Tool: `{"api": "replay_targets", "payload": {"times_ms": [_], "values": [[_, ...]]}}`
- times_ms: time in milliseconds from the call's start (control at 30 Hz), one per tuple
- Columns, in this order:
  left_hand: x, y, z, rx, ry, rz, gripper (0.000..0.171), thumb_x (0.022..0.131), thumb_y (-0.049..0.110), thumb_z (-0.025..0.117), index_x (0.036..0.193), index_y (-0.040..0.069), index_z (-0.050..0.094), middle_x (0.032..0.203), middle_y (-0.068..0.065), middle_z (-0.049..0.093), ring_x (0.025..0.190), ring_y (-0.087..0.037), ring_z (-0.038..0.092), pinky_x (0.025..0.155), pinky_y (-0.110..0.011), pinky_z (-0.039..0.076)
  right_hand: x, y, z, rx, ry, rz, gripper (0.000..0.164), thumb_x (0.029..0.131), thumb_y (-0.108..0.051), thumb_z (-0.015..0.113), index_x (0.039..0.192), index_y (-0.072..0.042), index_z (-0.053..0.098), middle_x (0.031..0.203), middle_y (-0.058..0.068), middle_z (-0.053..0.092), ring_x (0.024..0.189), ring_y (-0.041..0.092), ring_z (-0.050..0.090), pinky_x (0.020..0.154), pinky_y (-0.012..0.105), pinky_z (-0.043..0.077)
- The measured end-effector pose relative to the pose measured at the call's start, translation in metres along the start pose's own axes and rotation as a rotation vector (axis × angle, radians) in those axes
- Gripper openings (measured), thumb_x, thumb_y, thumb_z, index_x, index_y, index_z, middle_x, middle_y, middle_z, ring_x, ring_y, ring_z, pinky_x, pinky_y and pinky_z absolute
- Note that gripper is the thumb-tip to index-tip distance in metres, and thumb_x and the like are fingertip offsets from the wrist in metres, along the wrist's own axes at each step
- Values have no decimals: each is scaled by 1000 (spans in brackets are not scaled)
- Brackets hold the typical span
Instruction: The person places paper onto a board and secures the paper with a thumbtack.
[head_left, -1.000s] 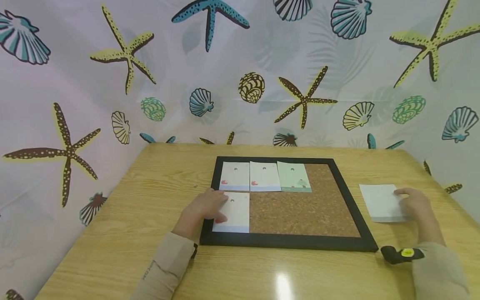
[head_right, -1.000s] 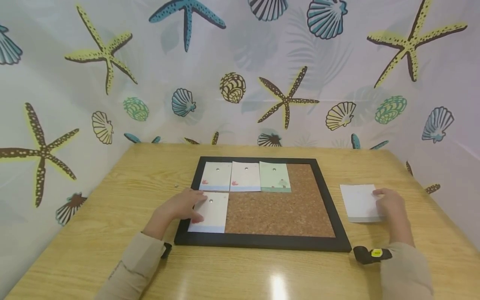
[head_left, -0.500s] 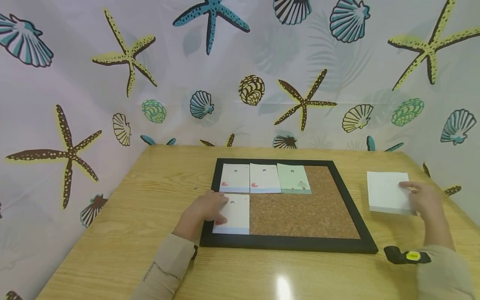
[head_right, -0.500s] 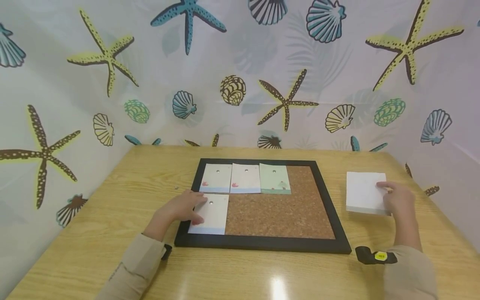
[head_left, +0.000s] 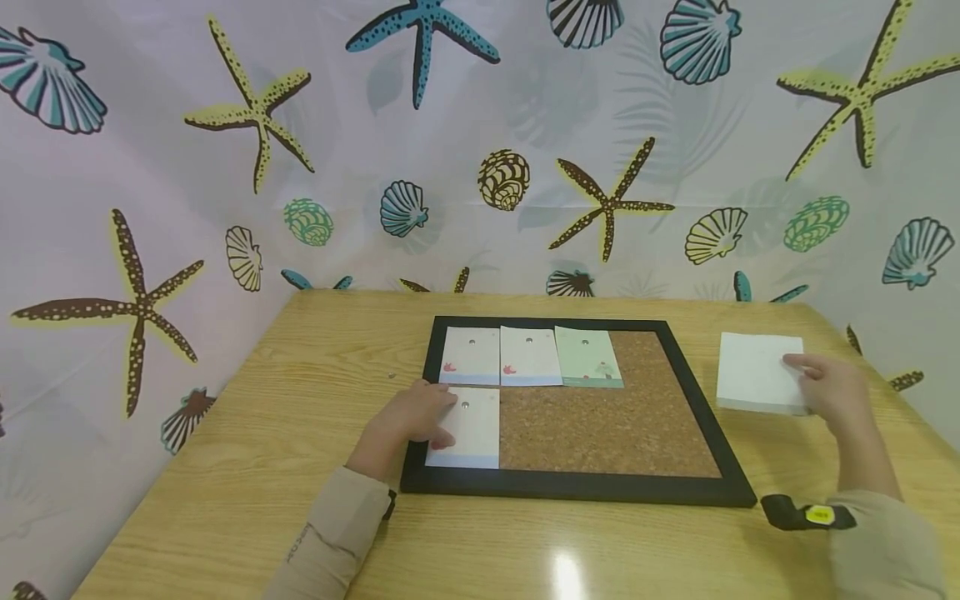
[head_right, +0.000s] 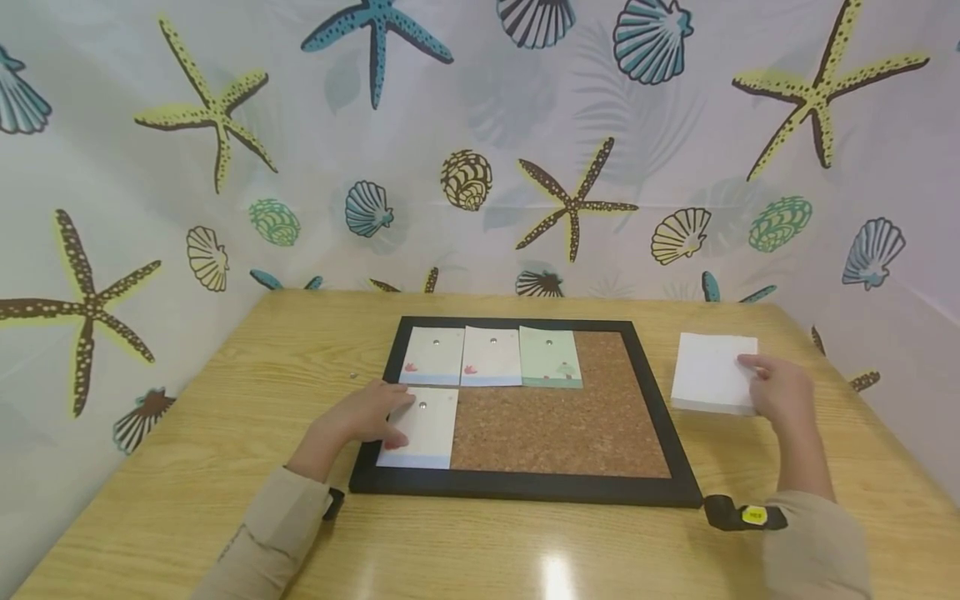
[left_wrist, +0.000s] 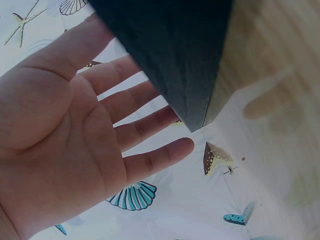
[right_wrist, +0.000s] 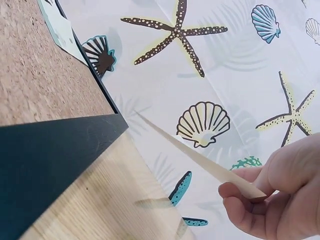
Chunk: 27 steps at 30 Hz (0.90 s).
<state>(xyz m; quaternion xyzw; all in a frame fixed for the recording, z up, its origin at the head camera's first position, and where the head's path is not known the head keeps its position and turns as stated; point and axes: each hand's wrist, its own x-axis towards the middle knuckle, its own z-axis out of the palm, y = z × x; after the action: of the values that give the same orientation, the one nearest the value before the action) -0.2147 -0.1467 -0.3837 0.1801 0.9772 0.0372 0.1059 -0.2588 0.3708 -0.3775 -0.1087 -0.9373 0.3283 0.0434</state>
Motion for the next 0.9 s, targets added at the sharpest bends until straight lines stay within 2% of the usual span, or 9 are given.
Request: {"api": "replay_targets", "payload": {"times_ms": [100,167,300,367,500,600,800,900], "values": [[0,0,0,-3,-1,-2,55,74,31,72,121,8,56,127,-7,49,111,-28,44,92,-42,37,0,-5,3,6,-7,-32,41,88,2,37,129,4,41,121,41,35,96,47,43,65,45,45],[-1,0,-1,-7,-1,-5,55,74,31,72,121,8,56,127,-7,49,111,-28,44,92,-42,37,2,-5,8,16,9,-44,42,88,0,39,129,0,44,118,39,38,85,36,48,57,42,46],[-2,1,-1,-14,-4,-10,55,74,31,72,121,8,56,127,-7,49,111,-27,44,92,-42,37,10,-1,18,84,-2,-42,41,87,2,43,128,-3,47,118,38,37,81,30,48,54,38,50],[-2,1,-1,-17,-5,-13,54,74,31,72,121,8,56,127,-7,49,111,-27,44,92,-42,37,11,-3,21,99,-35,-54,41,88,3,43,128,1,45,118,40,34,83,32,48,54,36,50],[-1,1,-2,-12,-3,-9,53,74,31,73,119,8,57,126,-8,49,109,-28,44,92,-42,37,-8,-31,21,89,-62,-100,39,88,5,40,127,8,42,114,41,35,79,30,50,53,30,50],[-1,1,-3,-1,2,-2,52,74,31,73,118,8,58,125,-8,50,109,-28,45,91,-42,38,-25,-55,19,95,-94,-162,38,88,7,40,124,16,37,112,43,34,80,34,50,54,24,49],[-1,2,-3,-17,-15,-15,54,74,31,72,120,8,56,127,-8,49,111,-28,43,92,-43,37,-32,-74,25,110,-96,-208,38,87,8,41,123,17,38,112,43,35,80,34,51,53,23,49],[0,1,-3,-13,-20,-17,55,75,32,72,122,8,55,128,-8,48,112,-28,43,93,-42,36,-34,-83,30,130,-125,-234,38,87,9,41,124,17,38,112,41,35,78,32,52,54,23,49]]}}
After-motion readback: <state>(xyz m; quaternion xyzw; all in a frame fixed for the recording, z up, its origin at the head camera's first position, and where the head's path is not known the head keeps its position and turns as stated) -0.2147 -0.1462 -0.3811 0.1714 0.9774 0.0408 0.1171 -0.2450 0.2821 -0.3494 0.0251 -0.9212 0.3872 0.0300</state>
